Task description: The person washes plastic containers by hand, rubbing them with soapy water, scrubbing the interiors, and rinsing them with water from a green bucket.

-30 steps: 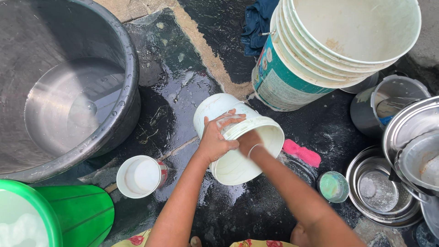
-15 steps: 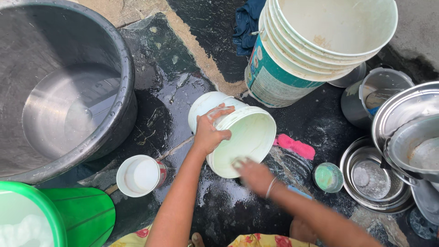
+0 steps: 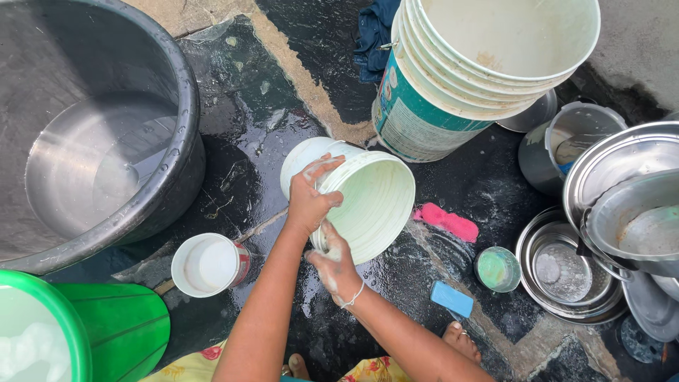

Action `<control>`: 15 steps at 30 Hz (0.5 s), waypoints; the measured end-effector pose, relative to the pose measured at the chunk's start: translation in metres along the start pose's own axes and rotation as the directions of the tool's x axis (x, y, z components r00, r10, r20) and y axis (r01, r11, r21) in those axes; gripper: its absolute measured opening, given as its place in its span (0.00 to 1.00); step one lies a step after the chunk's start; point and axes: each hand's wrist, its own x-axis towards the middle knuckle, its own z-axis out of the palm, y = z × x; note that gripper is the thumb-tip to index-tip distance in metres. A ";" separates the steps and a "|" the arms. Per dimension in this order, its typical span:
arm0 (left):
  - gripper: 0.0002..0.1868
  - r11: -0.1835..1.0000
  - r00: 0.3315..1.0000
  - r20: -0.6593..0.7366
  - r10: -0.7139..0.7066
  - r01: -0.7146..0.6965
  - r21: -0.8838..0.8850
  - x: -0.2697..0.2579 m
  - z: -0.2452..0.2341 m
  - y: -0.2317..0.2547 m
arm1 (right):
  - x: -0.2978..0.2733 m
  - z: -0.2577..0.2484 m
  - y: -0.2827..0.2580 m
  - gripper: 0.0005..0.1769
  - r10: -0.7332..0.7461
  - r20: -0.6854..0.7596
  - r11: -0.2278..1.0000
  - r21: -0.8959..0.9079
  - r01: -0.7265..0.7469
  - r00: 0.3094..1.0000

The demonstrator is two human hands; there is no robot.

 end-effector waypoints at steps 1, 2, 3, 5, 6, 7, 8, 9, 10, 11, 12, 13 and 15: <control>0.34 0.998 0.999 -0.033 0.020 -0.022 -0.059 0.000 0.001 -0.004 | -0.006 -0.004 -0.004 0.43 0.005 -0.007 0.997 0.071 -0.004 1.000; 0.34 0.992 0.999 -0.033 0.024 -0.028 -0.120 0.002 0.003 -0.007 | -0.013 -0.010 -0.008 0.43 0.010 -0.014 0.990 0.141 -0.008 1.000; 0.34 0.984 0.999 -0.027 0.025 -0.030 -0.175 0.004 0.004 -0.010 | -0.019 -0.012 -0.012 0.43 0.021 -0.024 0.976 0.218 -0.015 0.999; 0.34 0.983 0.999 0.008 0.037 -0.035 -0.181 0.004 0.002 -0.009 | -0.019 -0.036 -0.004 0.46 -0.052 0.163 0.986 -0.149 0.077 0.985; 0.35 0.990 0.998 0.038 0.046 -0.041 -0.132 0.002 -0.001 -0.006 | -0.014 -0.066 0.008 0.48 -0.034 0.369 0.810 -0.534 0.242 0.929; 0.36 0.995 0.997 0.064 0.053 -0.048 -0.085 0.000 -0.003 -0.003 | 0.003 -0.100 0.023 0.42 -0.001 0.492 0.677 -0.641 0.363 0.870; 0.36 0.999 0.997 0.069 0.047 -0.047 0.001 0.000 -0.002 0.001 | 0.024 -0.134 0.036 0.35 0.059 0.597 0.519 -0.703 0.486 0.800; 0.37 0.996 0.997 0.074 0.036 -0.042 0.082 -0.001 0.003 0.004 | 0.046 -0.165 0.046 0.32 -0.037 0.625 0.316 -0.733 0.603 0.780; 0.37 0.986 0.997 0.078 0.025 -0.037 0.162 -0.002 0.007 0.006 | 0.064 -0.185 0.051 0.29 -0.122 0.664 0.091 -0.732 0.675 0.737; 0.37 0.992 0.998 0.059 0.023 -0.030 0.123 -0.001 0.006 0.007 | 0.073 -0.188 0.052 0.29 -0.107 0.637 0.048 -0.764 0.644 0.764; 0.37 0.996 0.999 0.041 0.020 -0.023 0.084 0.000 0.003 0.008 | 0.081 -0.189 0.051 0.29 -0.093 0.607 0.006 -0.792 0.610 0.789; 0.37 0.999 1.000 0.023 0.007 -0.008 0.045 -0.004 0.000 0.007 | 0.082 -0.184 0.048 0.30 -0.077 0.580 -0.030 -0.814 0.579 0.811; 0.36 0.999 0.998 0.040 0.043 -0.044 0.010 -0.005 -0.001 0.007 | 0.056 -0.145 0.036 0.40 0.193 0.572 0.014 -0.814 0.580 0.798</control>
